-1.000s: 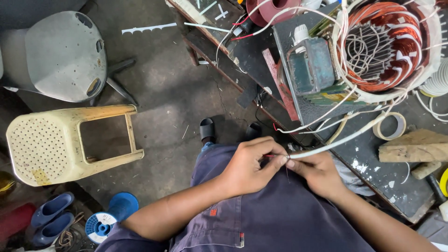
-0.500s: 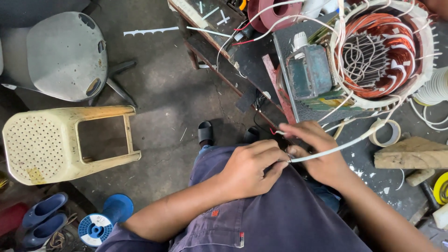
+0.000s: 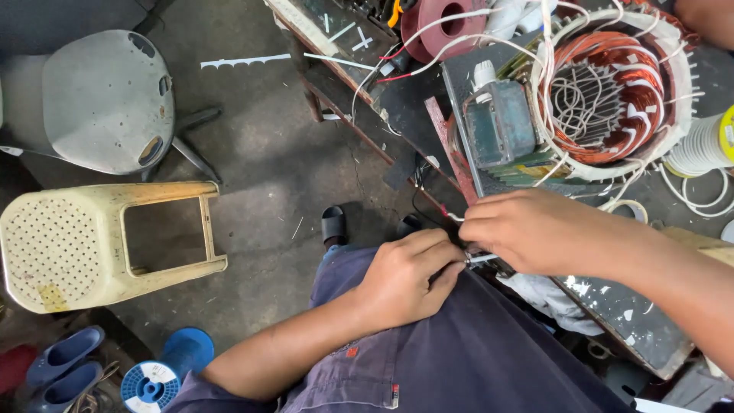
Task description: A person is seen wiring an electric motor stator, stripping wire ends and connecting them to the windings using various hand tools.
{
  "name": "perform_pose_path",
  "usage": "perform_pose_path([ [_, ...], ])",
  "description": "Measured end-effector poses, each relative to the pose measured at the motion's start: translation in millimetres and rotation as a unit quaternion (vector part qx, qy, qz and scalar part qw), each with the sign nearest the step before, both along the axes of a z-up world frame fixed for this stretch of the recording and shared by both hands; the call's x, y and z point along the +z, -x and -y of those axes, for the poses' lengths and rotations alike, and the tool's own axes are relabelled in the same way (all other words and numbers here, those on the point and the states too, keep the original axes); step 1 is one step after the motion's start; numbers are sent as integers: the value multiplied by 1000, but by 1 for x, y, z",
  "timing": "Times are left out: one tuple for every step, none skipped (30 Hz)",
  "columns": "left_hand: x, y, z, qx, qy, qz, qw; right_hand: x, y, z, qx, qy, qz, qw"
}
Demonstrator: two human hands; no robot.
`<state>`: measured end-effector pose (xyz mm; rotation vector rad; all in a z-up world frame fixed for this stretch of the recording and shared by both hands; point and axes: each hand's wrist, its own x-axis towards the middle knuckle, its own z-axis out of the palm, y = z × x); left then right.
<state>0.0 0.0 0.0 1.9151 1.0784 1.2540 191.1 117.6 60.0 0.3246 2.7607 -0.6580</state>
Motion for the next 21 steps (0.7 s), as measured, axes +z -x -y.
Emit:
perform_pose_path([
  [-2,-1,2,7,27,16,999,3,0,3,14,-45,-13,999],
  [-1,-1,1,8,28,19,999,14,3,12,15,-43,-10,999],
  [-1,-1,1,1,53,45,998,24,7,22,14,-116,-38,992],
  [-2,-2,0,-6,77,71,994,35,10,31,13,-188,-67,980],
  [1,-1,0,-4,81,74,994,37,7,40,14,-184,-64,981],
  [3,0,-1,-20,96,92,991,39,4,49,-30,-191,-103,976],
  [5,1,-2,-36,110,110,987,41,1,57,-76,-198,-142,967],
  [3,0,-1,-35,113,112,987,35,-4,66,-75,-196,-140,968],
  [1,0,0,-32,122,112,986,30,-9,74,-102,-180,-174,963],
  [0,-1,0,-28,131,113,984,24,-15,82,-128,-164,-208,956],
  [-1,-1,0,-29,135,113,984,18,-19,87,-130,-161,-207,956],
  [-1,-2,0,-33,135,112,984,12,-24,92,-152,-156,-222,950],
  [-1,-2,0,-38,134,110,984,6,-29,99,-177,-151,-237,943],
  [-1,-2,1,-41,138,110,983,1,-29,102,-181,-149,-236,943],
  [-2,-2,1,-39,136,109,984,-4,-29,104,-189,-148,-242,940],
  [-2,-2,0,-37,134,109,984,-8,-29,107,-197,-148,-248,937],
  [-2,-3,0,-41,134,108,984,-15,-29,108,-201,-149,-248,936],
  [-3,-2,0,-45,150,125,980,-21,-28,109,-221,-131,-277,926],
  [-3,-2,0,-47,165,143,975,-28,-28,110,-238,-112,-307,915],
  [-3,-2,-1,-50,166,141,975,-39,-32,110,-241,-112,-307,914],
  [-3,-2,-2,-66,193,167,965,-50,-37,111,-324,-45,-287,900],
])
